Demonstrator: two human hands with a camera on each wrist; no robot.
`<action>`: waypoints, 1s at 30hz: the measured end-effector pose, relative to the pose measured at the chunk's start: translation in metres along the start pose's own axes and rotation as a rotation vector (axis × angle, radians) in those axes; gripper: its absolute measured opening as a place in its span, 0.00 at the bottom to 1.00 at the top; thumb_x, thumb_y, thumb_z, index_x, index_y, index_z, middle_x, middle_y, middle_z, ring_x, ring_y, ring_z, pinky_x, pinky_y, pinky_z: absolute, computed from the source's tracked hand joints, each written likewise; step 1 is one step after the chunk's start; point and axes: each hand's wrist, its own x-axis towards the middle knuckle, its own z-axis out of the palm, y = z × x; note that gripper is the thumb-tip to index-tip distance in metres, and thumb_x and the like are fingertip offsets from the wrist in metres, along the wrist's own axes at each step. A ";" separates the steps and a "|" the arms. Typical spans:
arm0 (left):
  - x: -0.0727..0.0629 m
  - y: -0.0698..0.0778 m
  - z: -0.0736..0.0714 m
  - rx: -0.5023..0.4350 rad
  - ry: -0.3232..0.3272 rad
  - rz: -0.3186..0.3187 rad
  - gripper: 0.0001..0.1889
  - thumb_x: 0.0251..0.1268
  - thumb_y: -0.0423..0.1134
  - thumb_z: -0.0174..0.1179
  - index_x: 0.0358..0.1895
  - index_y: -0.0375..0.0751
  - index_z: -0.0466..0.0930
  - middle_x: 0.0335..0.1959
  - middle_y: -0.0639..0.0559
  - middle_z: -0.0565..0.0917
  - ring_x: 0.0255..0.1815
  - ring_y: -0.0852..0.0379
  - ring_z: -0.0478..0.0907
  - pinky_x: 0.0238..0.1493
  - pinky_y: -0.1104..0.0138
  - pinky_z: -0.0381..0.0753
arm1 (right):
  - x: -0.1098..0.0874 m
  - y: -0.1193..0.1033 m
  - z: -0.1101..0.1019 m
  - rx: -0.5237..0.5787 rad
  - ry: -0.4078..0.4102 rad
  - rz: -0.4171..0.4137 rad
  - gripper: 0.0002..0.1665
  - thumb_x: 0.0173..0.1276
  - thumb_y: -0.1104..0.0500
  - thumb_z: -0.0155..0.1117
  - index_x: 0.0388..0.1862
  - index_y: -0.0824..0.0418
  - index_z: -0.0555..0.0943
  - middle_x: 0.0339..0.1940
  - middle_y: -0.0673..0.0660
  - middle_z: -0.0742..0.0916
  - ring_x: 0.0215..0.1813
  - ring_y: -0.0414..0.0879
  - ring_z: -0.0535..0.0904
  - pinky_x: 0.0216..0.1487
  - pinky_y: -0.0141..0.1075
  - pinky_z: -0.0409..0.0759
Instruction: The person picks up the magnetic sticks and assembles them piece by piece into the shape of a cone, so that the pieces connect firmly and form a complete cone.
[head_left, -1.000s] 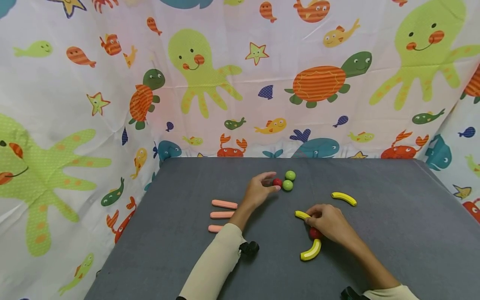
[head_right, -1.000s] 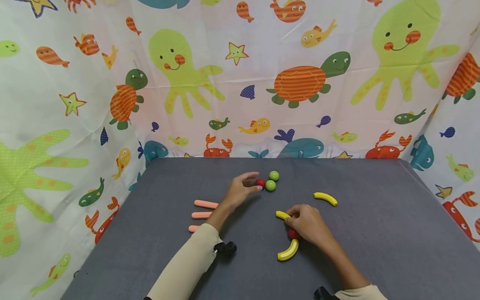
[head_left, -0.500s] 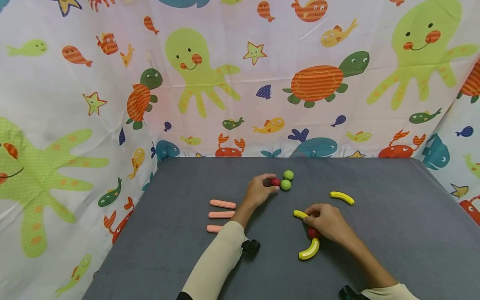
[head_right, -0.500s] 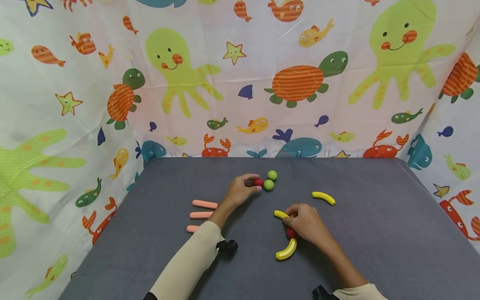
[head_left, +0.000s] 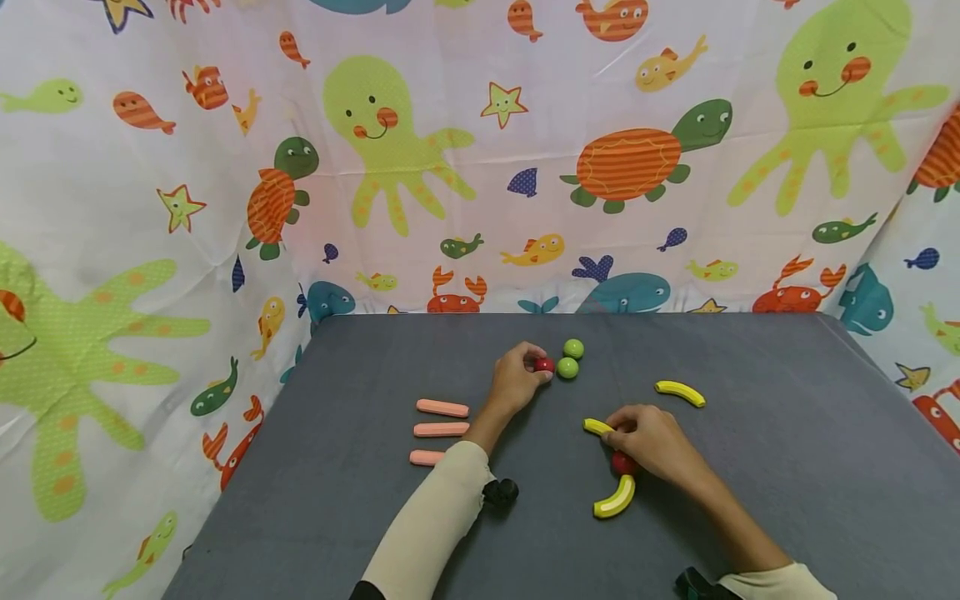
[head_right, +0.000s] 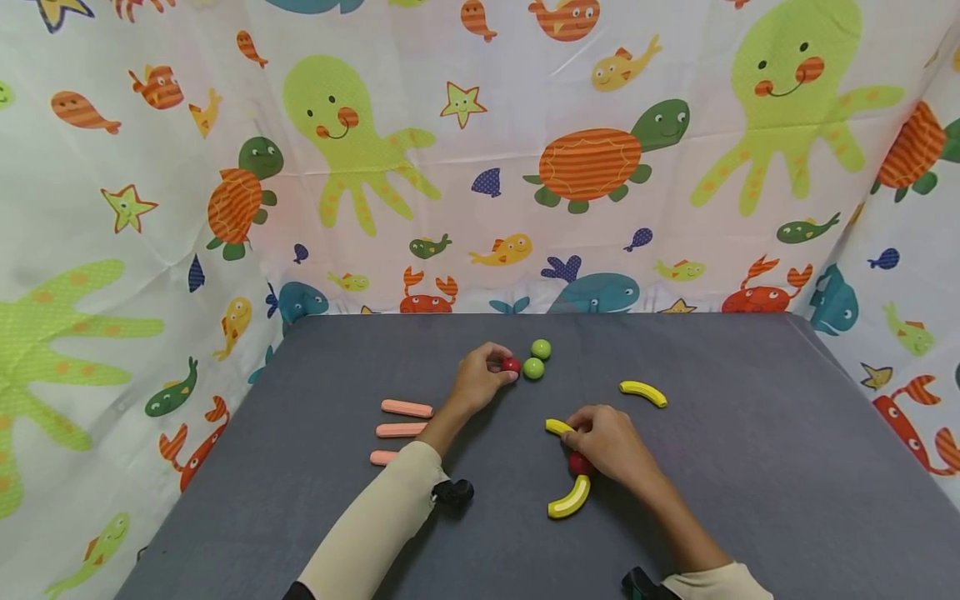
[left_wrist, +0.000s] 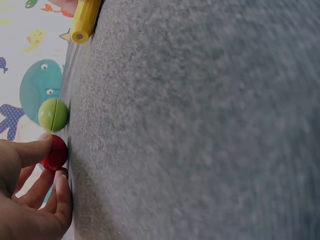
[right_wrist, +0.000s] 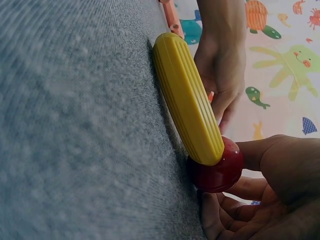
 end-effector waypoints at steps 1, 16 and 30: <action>0.000 -0.001 -0.001 0.003 -0.002 0.004 0.15 0.66 0.31 0.74 0.54 0.42 0.86 0.53 0.46 0.88 0.49 0.51 0.83 0.57 0.58 0.82 | 0.000 0.000 0.000 0.000 -0.001 -0.003 0.10 0.70 0.58 0.73 0.46 0.62 0.90 0.32 0.51 0.87 0.33 0.44 0.78 0.31 0.34 0.75; -0.016 0.002 -0.018 0.052 -0.077 0.093 0.22 0.67 0.34 0.74 0.64 0.37 0.85 0.54 0.42 0.85 0.51 0.49 0.83 0.57 0.59 0.84 | -0.001 -0.002 -0.002 0.015 0.018 0.004 0.09 0.69 0.59 0.72 0.45 0.63 0.89 0.32 0.51 0.87 0.33 0.44 0.78 0.31 0.35 0.77; -0.047 0.009 -0.016 -0.022 -0.246 0.113 0.18 0.66 0.38 0.76 0.57 0.45 0.87 0.49 0.51 0.89 0.46 0.60 0.86 0.48 0.68 0.84 | -0.001 -0.004 -0.002 0.018 0.019 0.027 0.14 0.69 0.57 0.71 0.49 0.64 0.88 0.34 0.53 0.84 0.33 0.46 0.77 0.30 0.36 0.74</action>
